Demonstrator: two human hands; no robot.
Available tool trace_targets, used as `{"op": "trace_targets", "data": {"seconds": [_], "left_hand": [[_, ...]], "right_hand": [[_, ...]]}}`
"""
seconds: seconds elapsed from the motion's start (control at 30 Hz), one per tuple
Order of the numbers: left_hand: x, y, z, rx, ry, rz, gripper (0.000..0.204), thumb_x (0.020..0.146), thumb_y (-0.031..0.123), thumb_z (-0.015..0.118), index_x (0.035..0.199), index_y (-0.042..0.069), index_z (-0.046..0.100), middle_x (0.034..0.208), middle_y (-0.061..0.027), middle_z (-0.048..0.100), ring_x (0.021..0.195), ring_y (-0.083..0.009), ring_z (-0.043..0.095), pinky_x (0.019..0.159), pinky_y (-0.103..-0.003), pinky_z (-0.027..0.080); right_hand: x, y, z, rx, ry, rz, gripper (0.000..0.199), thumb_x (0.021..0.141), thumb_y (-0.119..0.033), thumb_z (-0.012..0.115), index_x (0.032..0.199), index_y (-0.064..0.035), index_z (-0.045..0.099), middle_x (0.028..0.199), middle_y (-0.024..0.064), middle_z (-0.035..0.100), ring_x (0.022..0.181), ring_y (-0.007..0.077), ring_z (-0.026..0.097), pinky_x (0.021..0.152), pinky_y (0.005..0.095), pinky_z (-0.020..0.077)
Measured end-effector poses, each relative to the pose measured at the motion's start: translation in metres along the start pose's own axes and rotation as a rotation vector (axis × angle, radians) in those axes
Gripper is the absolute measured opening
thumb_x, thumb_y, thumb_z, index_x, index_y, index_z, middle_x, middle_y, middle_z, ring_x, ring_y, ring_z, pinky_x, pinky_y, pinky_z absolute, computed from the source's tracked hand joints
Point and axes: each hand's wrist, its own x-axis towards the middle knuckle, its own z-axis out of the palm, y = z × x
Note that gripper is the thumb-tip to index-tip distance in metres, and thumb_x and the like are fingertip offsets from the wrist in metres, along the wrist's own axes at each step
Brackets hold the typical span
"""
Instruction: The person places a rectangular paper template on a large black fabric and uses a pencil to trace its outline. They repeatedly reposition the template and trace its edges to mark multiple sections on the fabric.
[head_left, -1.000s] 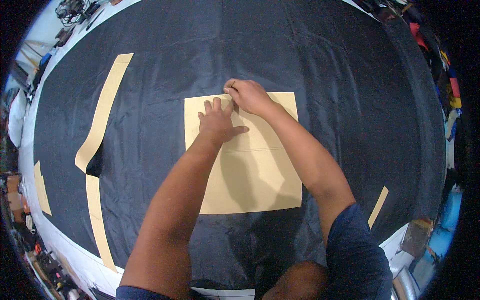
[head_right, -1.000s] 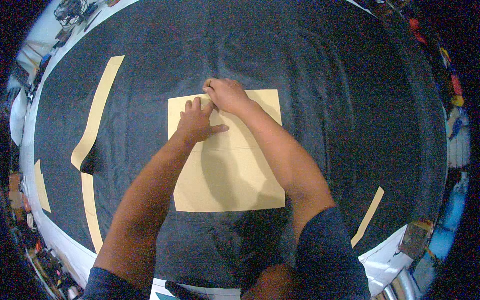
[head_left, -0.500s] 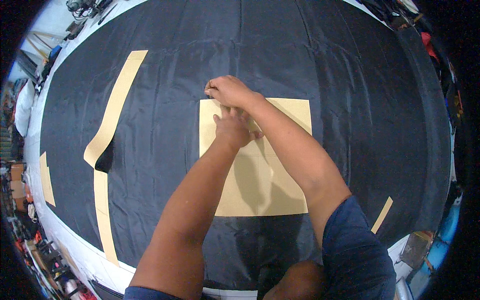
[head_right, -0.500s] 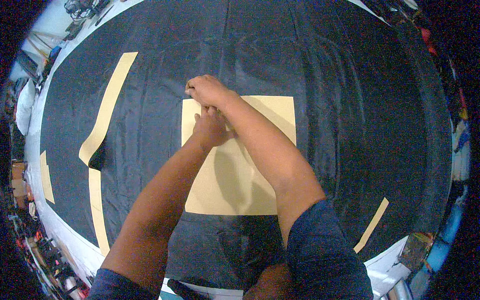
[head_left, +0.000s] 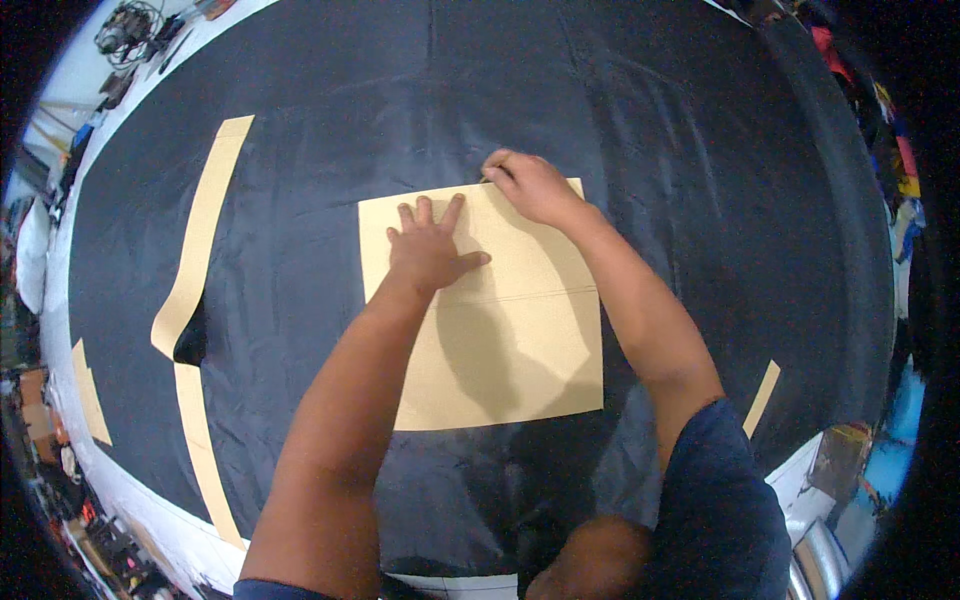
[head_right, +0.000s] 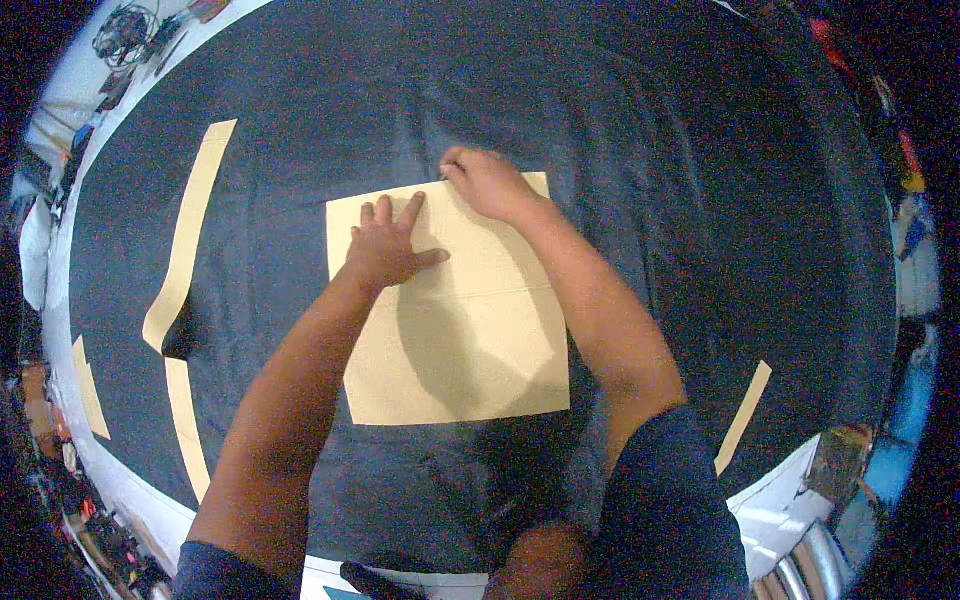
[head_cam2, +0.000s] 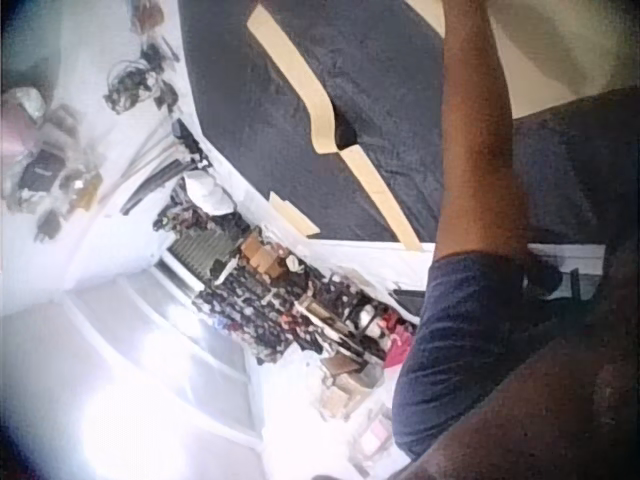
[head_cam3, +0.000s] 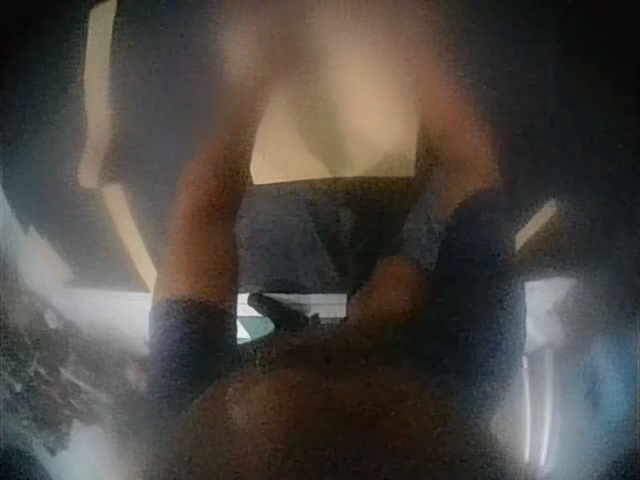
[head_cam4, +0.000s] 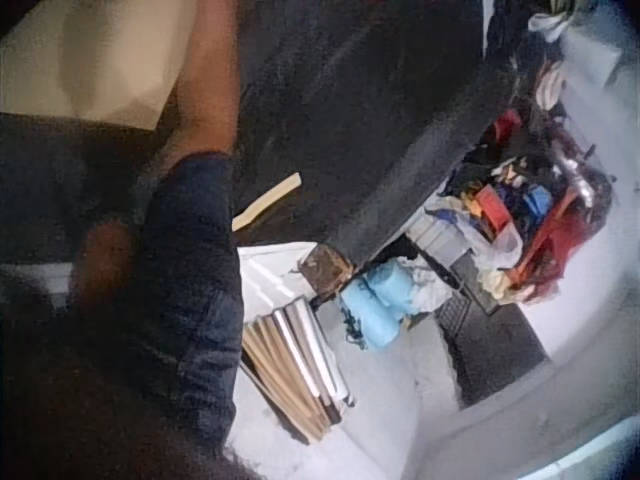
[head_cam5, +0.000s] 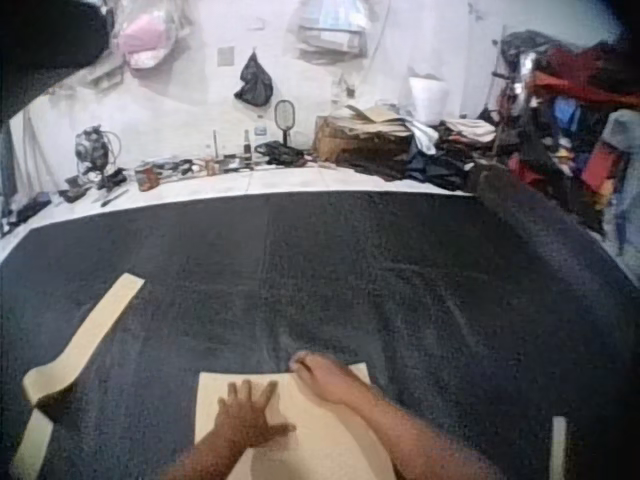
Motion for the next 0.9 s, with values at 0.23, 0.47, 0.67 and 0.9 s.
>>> {"op": "trace_targets", "data": {"seconds": [0.23, 0.47, 0.67, 0.9], "left_hand": [[0.008, 0.0, -0.001, 0.06, -0.011, 0.014, 0.103, 0.078, 0.077, 0.066, 0.16, 0.032, 0.022, 0.161, -0.023, 0.024, 0.147, -0.0503, 0.025, 0.11, -0.063, 0.039], [0.006, 0.008, -0.01, 0.125, -0.073, 0.002, 0.096, 0.079, 0.075, 0.066, 0.158, 0.043, 0.022, 0.16, -0.0222, 0.025, 0.146, -0.0489, 0.027, 0.107, -0.06, 0.045], [0.006, 0.016, -0.017, 0.173, -0.084, 0.012, 0.096, 0.081, 0.069, 0.068, 0.159, 0.035, 0.024, 0.162, -0.0215, 0.023, 0.148, -0.046, 0.024, 0.111, -0.057, 0.041], [0.023, 0.024, -0.004, 0.175, -0.045, 0.206, 0.096, 0.087, 0.037, 0.076, 0.156, -0.001, 0.021, 0.165, -0.0202, 0.019, 0.151, -0.0399, 0.023, 0.116, -0.046, 0.04]], "right_hand": [[-0.049, 0.062, -0.049, 0.038, 0.225, 0.264, 0.027, 0.101, -0.028, 0.053, 0.112, -0.0052, 0.064, 0.105, 0.0215, 0.071, 0.102, 0.0409, 0.067, 0.088, 0.0488, 0.0526], [-0.051, 0.074, -0.039, 0.017, 0.287, 0.318, 0.029, 0.106, -0.025, 0.048, 0.115, 0.001, 0.057, 0.097, 0.0154, 0.072, 0.083, 0.0229, 0.074, 0.074, 0.0361, 0.0573], [-0.055, 0.074, -0.041, -0.03, 0.321, 0.339, 0.027, 0.106, -0.023, 0.046, 0.115, -0.0001, 0.057, 0.095, 0.0164, 0.072, 0.081, 0.0236, 0.075, 0.076, 0.0364, 0.0565], [-0.06, 0.072, -0.034, 0.063, 0.407, 0.404, 0.026, 0.106, -0.022, 0.044, 0.115, -0.0003, 0.056, 0.095, 0.0168, 0.073, 0.083, 0.0227, 0.075, 0.076, 0.0357, 0.0567]]}}
